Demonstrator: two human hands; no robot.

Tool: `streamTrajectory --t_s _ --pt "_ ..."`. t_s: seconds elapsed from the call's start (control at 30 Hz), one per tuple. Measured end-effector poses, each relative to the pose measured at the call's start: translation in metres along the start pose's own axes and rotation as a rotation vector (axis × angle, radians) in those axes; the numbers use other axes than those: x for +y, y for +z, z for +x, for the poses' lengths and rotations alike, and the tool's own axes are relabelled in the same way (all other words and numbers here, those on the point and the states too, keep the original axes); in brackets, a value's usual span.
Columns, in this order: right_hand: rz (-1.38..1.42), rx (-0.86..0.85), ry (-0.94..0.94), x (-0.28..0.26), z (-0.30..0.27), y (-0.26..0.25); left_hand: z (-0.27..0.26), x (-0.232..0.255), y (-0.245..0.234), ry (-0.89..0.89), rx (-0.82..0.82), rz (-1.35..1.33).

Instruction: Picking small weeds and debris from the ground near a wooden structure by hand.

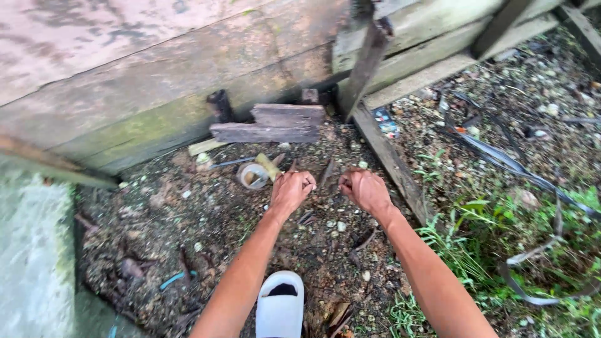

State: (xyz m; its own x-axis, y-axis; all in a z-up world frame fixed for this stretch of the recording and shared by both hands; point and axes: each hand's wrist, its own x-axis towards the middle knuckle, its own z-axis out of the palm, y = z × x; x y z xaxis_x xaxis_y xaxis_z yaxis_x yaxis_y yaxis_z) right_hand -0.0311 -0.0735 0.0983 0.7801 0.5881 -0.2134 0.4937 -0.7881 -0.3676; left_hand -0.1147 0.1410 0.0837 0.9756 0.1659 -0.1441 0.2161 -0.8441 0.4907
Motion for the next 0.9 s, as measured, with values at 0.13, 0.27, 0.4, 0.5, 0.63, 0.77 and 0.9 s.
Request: streamTrajectory --t_s 0.13,0.27,0.4,0.5,0.63,0.77,0.9 --pt "0.049 -0.021 -0.142 -0.064 0.023 0.024 -0.05 -0.044 -0.043 -0.143 0.03 -0.067" --pt "0.067 -0.111 -0.279 -0.138 0.028 0.038 -0.106 -0.09 -0.078 -0.244 0.086 -0.034" --pt "0.058 -0.215 -0.379 -0.193 0.035 0.067 -0.153 -0.13 -0.097 -0.344 0.097 -0.01" --pt "0.063 -0.271 -0.45 -0.198 0.057 0.126 -0.178 -0.145 -0.104 -0.41 0.07 -0.028" --pt "0.053 -0.331 -0.454 -0.24 0.014 0.065 -0.2 -0.141 -0.113 -0.417 0.056 -0.1" --pt "0.079 -0.29 -0.427 -0.23 0.013 0.051 -0.196 -0.126 -0.122 -0.403 0.078 -0.082" --pt "0.072 -0.239 -0.372 -0.202 0.028 0.043 -0.158 -0.13 -0.105 -0.341 0.064 -0.028"
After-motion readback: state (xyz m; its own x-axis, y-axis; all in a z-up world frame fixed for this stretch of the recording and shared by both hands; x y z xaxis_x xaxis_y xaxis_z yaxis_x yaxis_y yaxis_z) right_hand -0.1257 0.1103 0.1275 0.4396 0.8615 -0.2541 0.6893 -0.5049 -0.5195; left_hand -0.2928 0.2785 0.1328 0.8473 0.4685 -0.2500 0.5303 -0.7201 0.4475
